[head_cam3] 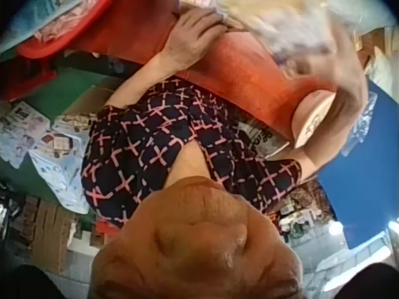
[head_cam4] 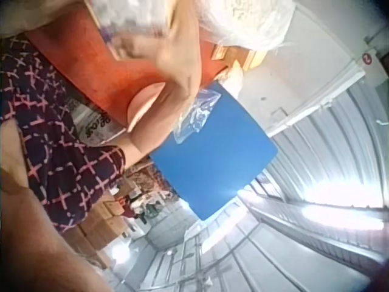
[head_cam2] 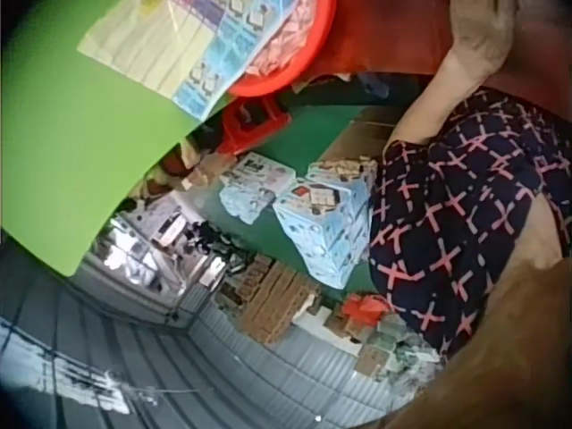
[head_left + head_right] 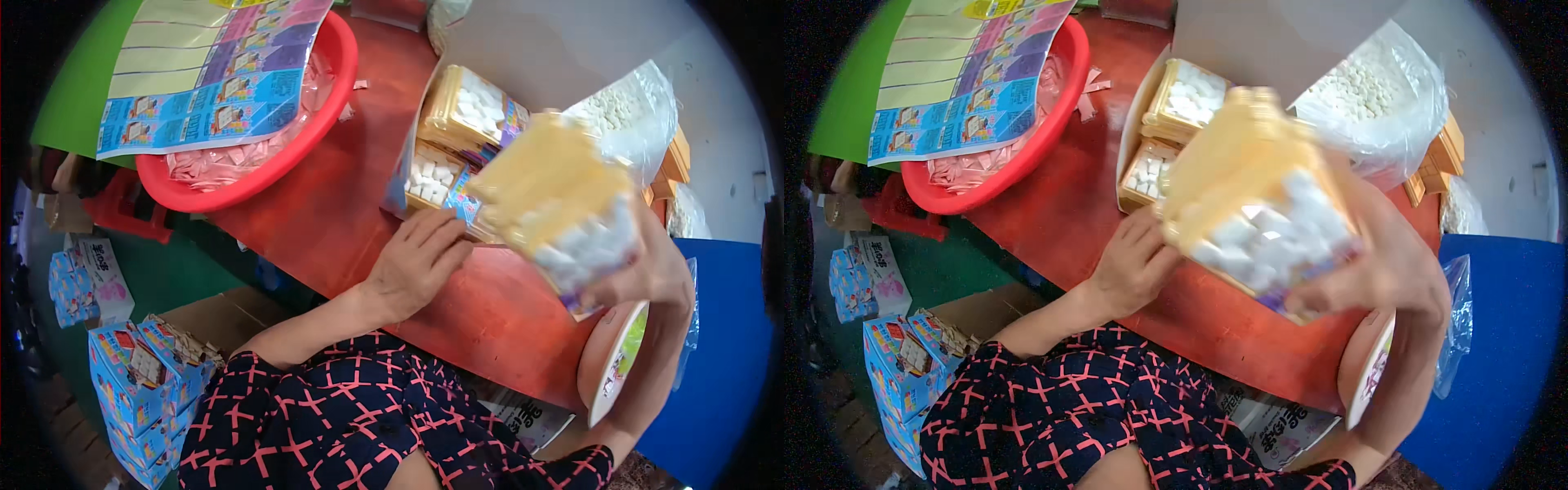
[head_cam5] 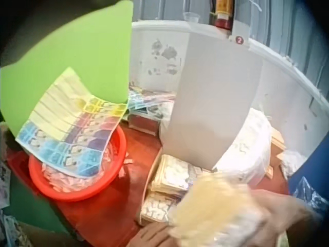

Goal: Assembling a cardboard product box and filling it with small packaged toy sets.

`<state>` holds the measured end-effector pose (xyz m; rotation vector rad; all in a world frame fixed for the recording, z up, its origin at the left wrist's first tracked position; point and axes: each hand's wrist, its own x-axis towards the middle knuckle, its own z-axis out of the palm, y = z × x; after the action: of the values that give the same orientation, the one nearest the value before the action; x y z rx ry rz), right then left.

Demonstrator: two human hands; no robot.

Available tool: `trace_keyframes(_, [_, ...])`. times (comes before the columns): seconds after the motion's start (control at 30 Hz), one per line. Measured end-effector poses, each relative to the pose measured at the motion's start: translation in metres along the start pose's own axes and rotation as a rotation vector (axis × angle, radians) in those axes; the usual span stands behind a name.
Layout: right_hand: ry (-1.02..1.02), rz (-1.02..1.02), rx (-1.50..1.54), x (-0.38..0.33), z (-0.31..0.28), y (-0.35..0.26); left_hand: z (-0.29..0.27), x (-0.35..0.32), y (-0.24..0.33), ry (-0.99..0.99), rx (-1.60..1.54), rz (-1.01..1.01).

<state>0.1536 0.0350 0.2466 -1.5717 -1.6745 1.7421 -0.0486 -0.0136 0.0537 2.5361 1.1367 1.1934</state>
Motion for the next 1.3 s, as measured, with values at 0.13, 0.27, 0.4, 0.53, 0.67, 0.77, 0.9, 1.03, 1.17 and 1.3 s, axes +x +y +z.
trace_keyframes(0.13, [-0.219, -0.275, -0.556, 0.047, -0.001, -0.019, 0.0, -0.004, 0.001, -0.043, -0.006, -0.01])
trace_keyframes(0.27, [-0.329, 0.226, -0.518, 0.074, 0.005, -0.039, 0.01, -0.006, -0.01, -0.071, -0.026, 0.003])
trace_keyframes(0.4, [-0.35, 0.331, -0.52, 0.092, 0.01, -0.042, 0.01, -0.007, -0.012, -0.052, -0.021, 0.02])
trace_keyframes(0.53, [-0.355, 0.274, -0.594, 0.106, 0.011, -0.042, 0.007, -0.006, -0.01, -0.112, -0.041, -0.002])
trace_keyframes(0.67, [-0.36, 0.196, -0.568, 0.116, 0.004, -0.037, 0.007, -0.002, -0.013, -0.053, 0.019, 0.03])
trace_keyframes(0.77, [-0.368, 0.178, -0.554, 0.121, 0.006, -0.035, 0.011, 0.001, -0.01, -0.058, 0.021, 0.017])
trace_keyframes(0.9, [-0.322, 0.057, -0.496, 0.12, 0.01, -0.02, 0.01, 0.013, 0.003, -0.249, -0.11, -0.15])
trace_keyframes(1.03, [-0.227, -0.065, -0.608, 0.11, 0.01, -0.017, 0.023, 0.007, 0.018, -0.128, -0.178, -0.162])
trace_keyframes(1.17, [-0.247, -0.072, -0.617, 0.114, 0.01, -0.012, 0.024, 0.006, 0.01, -0.151, -0.192, -0.134])
trace_keyframes(1.3, [-0.317, -0.123, -0.693, 0.111, 0.007, -0.006, 0.024, 0.003, 0.008, -0.168, -0.169, -0.102])
